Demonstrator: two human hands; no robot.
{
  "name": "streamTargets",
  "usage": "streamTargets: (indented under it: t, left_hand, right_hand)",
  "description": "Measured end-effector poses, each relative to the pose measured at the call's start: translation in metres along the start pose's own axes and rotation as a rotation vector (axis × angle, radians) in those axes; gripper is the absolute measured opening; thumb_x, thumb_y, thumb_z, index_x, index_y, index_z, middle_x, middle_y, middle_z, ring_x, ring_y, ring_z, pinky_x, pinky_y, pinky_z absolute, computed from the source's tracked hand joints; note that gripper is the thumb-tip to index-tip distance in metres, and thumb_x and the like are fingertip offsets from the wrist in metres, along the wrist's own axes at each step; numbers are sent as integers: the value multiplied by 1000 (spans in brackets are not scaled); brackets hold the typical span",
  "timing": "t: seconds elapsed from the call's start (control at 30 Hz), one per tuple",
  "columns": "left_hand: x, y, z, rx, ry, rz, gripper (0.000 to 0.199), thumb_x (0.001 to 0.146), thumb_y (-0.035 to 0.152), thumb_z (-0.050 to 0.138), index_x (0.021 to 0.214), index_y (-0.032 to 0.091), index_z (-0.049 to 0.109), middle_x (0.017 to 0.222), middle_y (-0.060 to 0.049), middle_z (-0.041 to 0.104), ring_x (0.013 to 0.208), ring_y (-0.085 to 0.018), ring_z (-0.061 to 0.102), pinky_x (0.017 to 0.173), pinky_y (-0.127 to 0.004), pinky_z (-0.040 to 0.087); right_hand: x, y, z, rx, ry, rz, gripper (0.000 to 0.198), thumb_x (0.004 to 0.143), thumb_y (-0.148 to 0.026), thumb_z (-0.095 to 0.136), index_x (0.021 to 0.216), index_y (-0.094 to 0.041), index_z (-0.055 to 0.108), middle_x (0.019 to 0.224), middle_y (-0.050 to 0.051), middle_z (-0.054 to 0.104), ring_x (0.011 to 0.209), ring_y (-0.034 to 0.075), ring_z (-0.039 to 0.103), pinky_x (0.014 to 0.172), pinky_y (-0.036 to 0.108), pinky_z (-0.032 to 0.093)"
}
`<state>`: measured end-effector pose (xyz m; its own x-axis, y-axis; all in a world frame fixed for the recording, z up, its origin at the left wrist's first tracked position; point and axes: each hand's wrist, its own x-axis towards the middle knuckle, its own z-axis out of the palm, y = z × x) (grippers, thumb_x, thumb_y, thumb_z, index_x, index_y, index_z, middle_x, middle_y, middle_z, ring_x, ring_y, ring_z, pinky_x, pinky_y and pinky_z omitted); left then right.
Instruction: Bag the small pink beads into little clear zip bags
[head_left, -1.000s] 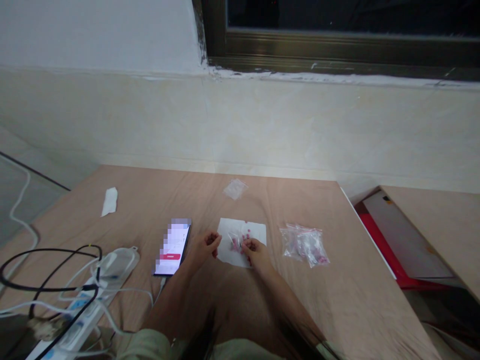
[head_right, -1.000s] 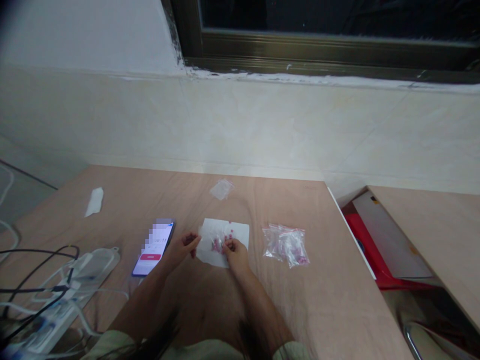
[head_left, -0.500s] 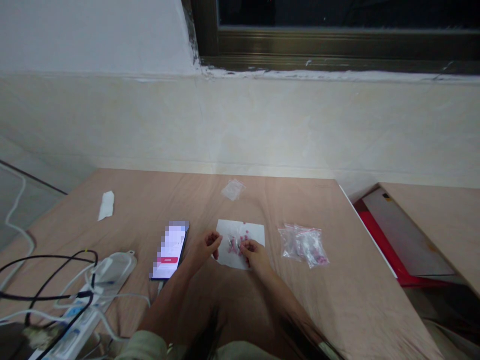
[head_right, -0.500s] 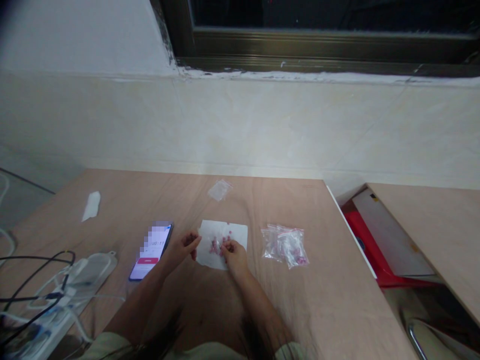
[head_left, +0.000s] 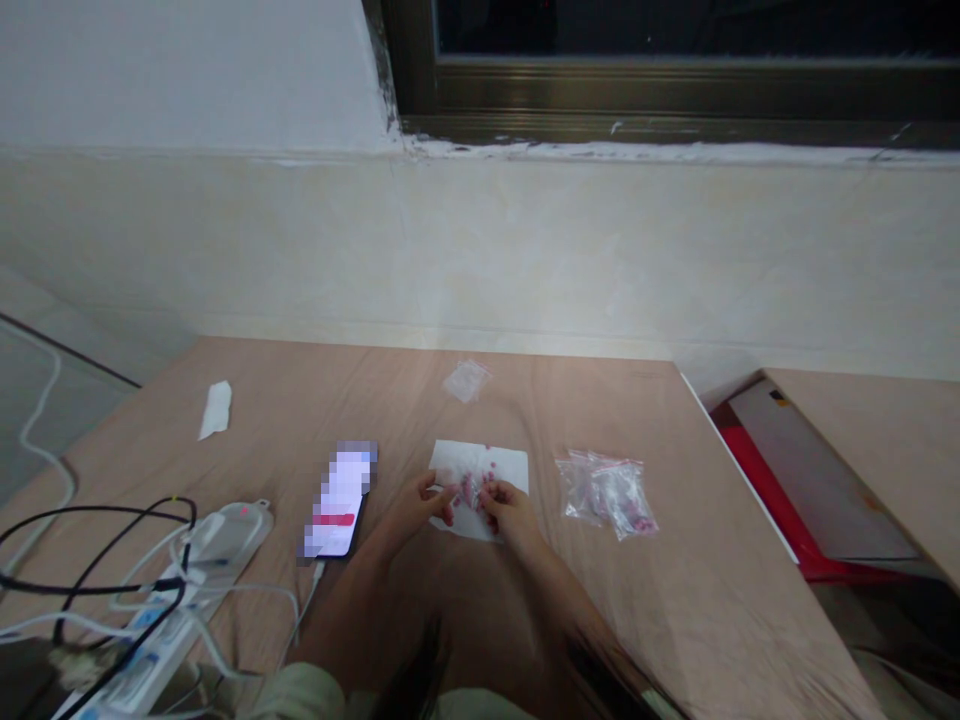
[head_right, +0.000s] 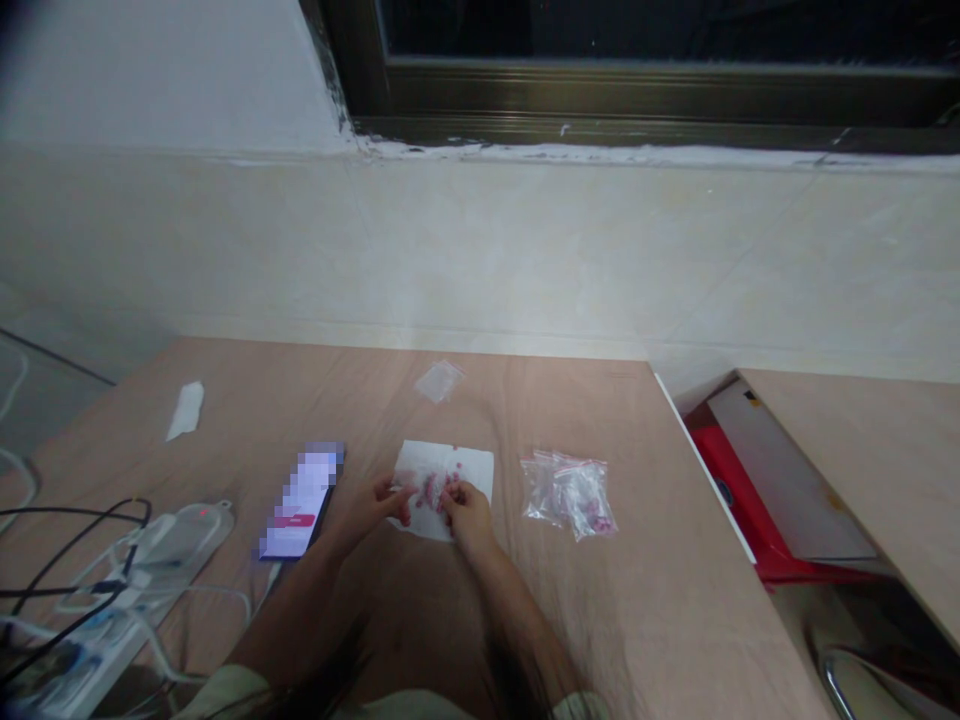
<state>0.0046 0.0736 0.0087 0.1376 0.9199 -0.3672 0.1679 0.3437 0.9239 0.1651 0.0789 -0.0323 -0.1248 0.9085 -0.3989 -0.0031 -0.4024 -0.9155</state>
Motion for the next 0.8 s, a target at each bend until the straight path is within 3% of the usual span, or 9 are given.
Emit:
streamTargets:
  t: [0.23,0.5,0.8]
  left_hand:
    - [5,12,16,68,116,-32,26,65,38,55,55,15,49,36,6,47,33,-8,46,36,-18,37]
    - [8,6,14,-1,180,-23,18,63,32,54,63,15,47,38,10,41,29,-6,40,28,-17,37]
    - [4,13,16,-82,128,-49,28,60,38,60,68,14,49,52,4,52,44,-10,54,35,-20,46]
  right_hand:
    - [1,-2,2,19,-25,6,23,57,-38,53,59,-17,47,39,-8,40,31,5,32,32,19,24]
    - [0,-8,3,18,-2,44,23,56,-38,53,58,-17,46,39,-7,42,32,6,34,31,19,25]
    - [0,-8,3,-18,15,41,23,57,-39,53,60,-17,47,40,-7,42,33,6,36,31,20,26]
